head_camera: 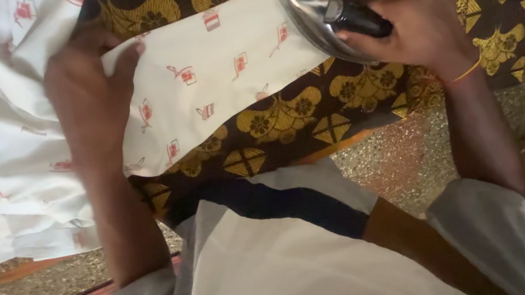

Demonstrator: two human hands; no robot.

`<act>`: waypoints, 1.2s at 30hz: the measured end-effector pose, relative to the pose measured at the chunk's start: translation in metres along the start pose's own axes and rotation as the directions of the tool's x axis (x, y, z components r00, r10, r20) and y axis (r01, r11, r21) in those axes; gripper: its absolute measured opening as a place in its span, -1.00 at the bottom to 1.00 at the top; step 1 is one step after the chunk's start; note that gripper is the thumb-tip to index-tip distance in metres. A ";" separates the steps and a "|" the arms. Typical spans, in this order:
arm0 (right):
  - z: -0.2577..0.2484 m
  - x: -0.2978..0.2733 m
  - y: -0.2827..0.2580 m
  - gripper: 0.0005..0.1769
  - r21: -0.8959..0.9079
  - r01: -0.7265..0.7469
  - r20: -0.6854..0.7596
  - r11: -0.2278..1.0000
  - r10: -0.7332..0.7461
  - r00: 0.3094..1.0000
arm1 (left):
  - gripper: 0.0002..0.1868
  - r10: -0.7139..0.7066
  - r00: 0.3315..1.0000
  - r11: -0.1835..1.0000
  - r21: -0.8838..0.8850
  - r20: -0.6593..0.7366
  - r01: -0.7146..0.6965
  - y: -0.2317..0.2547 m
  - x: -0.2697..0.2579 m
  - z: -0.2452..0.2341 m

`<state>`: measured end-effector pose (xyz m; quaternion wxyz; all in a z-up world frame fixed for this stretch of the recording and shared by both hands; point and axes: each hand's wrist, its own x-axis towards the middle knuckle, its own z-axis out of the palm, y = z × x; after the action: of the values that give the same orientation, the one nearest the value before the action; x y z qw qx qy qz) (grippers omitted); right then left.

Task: The person irons a white shirt with a red pattern on a patterned ironing board. They smooth the fabric with one hand while moving the iron with the other, then fold the shirt and place it on the board.

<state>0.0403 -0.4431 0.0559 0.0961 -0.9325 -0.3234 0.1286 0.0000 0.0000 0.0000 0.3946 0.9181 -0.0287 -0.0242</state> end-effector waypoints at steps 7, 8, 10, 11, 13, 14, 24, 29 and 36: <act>0.020 -0.034 0.008 -0.51 0.228 -0.192 -0.096 0.954 0.218 0.971 | -0.84 -0.016 1.000 0.999 -0.029 0.001 0.016 0.007 0.002 -0.003; 0.021 -0.037 0.008 -0.51 0.246 -0.208 -0.122 0.947 0.243 0.962 | -0.84 0.011 1.000 1.000 -0.010 -0.010 -0.012 0.006 0.003 -0.002; 0.020 -0.046 0.004 -0.52 0.270 -0.262 -0.157 0.927 0.311 0.937 | -0.84 0.028 1.000 1.000 -0.004 -0.011 -0.028 0.007 0.004 -0.001; 0.020 -0.050 0.001 -0.52 0.277 -0.298 -0.167 0.914 0.351 0.921 | -0.84 0.018 1.000 1.000 -0.015 -0.004 -0.018 0.007 0.004 -0.002; 0.019 -0.055 0.000 -0.53 0.322 -0.337 -0.178 0.885 0.406 0.896 | -0.84 -0.004 1.000 1.000 0.004 0.011 0.004 0.010 0.005 -0.002; 0.018 -0.057 0.002 -0.52 0.359 -0.340 -0.178 0.869 0.421 0.889 | -0.83 -0.015 1.000 0.999 0.034 0.019 0.015 0.012 0.006 -0.002; 0.007 -0.132 0.031 -0.53 0.649 -0.408 -0.377 0.643 0.737 0.561 | -0.80 -0.112 0.990 0.991 0.077 0.081 0.105 0.023 0.010 -0.002; 0.013 -0.155 0.098 -0.54 0.602 -0.332 -0.652 0.726 0.687 0.320 | -0.77 -0.100 0.992 0.989 0.114 0.082 0.090 0.030 0.014 0.000; 0.107 -0.154 0.177 -0.48 0.570 -0.257 -0.812 0.780 0.583 -0.032 | -0.81 -0.069 0.994 0.986 0.158 0.083 0.056 0.035 0.005 0.001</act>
<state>-0.0063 -0.6665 -0.0651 0.3532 -0.8089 0.1432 -0.4476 0.0034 -0.0254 0.0247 0.3194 0.9445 -0.0190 -0.0748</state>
